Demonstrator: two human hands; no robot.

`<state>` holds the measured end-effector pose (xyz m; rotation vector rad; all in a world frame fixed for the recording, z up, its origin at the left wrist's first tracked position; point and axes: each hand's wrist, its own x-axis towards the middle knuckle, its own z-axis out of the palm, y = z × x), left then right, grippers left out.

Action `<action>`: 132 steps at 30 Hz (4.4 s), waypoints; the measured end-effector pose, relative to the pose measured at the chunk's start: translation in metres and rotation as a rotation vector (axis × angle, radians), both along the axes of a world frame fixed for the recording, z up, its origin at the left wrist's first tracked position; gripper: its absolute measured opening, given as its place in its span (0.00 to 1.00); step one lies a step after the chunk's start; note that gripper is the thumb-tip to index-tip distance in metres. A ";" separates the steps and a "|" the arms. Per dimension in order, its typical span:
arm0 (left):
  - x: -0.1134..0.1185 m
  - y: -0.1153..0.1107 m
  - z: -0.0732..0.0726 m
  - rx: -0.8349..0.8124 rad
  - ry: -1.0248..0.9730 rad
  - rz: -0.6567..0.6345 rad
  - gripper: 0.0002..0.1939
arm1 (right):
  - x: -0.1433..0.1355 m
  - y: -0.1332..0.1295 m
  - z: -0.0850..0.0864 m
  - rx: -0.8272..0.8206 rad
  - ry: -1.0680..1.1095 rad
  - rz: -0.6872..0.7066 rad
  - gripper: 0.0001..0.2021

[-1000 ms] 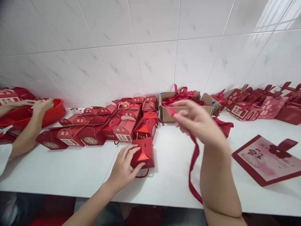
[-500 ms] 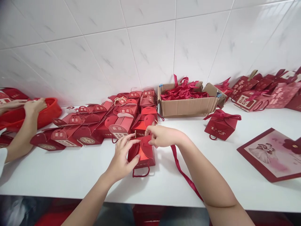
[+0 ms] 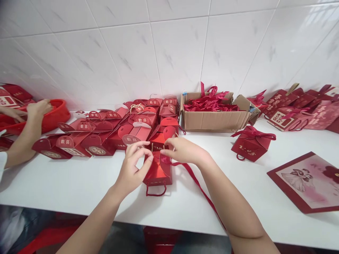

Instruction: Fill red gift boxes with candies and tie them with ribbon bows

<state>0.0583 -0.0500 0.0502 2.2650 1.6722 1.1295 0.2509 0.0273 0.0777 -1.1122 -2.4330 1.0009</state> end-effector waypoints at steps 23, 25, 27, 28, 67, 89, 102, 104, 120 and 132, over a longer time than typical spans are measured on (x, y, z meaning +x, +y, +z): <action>-0.014 -0.026 -0.027 -0.075 -0.448 0.199 0.12 | -0.012 -0.041 0.024 0.217 0.470 -0.056 0.16; -0.017 -0.026 -0.027 -0.134 -0.614 0.203 0.12 | -0.026 -0.038 0.013 0.457 0.211 -0.022 0.15; -0.020 -0.026 -0.025 -0.181 -0.722 0.197 0.13 | -0.037 -0.035 0.002 0.589 0.026 0.048 0.14; -0.020 -0.026 -0.025 -0.197 -0.752 0.198 0.14 | -0.040 -0.034 -0.002 0.601 -0.029 0.087 0.14; -0.035 -0.022 -0.026 -0.443 -0.745 0.010 0.16 | -0.046 -0.036 -0.014 0.505 -0.076 0.213 0.14; -0.030 -0.001 -0.016 -0.443 -0.732 -0.086 0.18 | -0.051 -0.039 -0.017 0.572 -0.084 0.175 0.14; -0.047 0.007 -0.009 -0.595 -0.516 -0.073 0.23 | -0.048 -0.031 -0.018 0.548 -0.058 0.149 0.12; -0.042 0.006 -0.016 -0.590 -0.507 -0.095 0.21 | -0.051 -0.032 -0.020 0.545 -0.074 0.146 0.13; -0.064 0.028 0.129 -0.089 -0.335 -0.113 0.17 | 0.004 -0.016 -0.008 -0.064 -0.374 0.070 0.52; -0.075 0.019 0.112 -0.045 -0.645 -0.282 0.22 | 0.005 -0.014 -0.007 -0.078 -0.418 0.116 0.46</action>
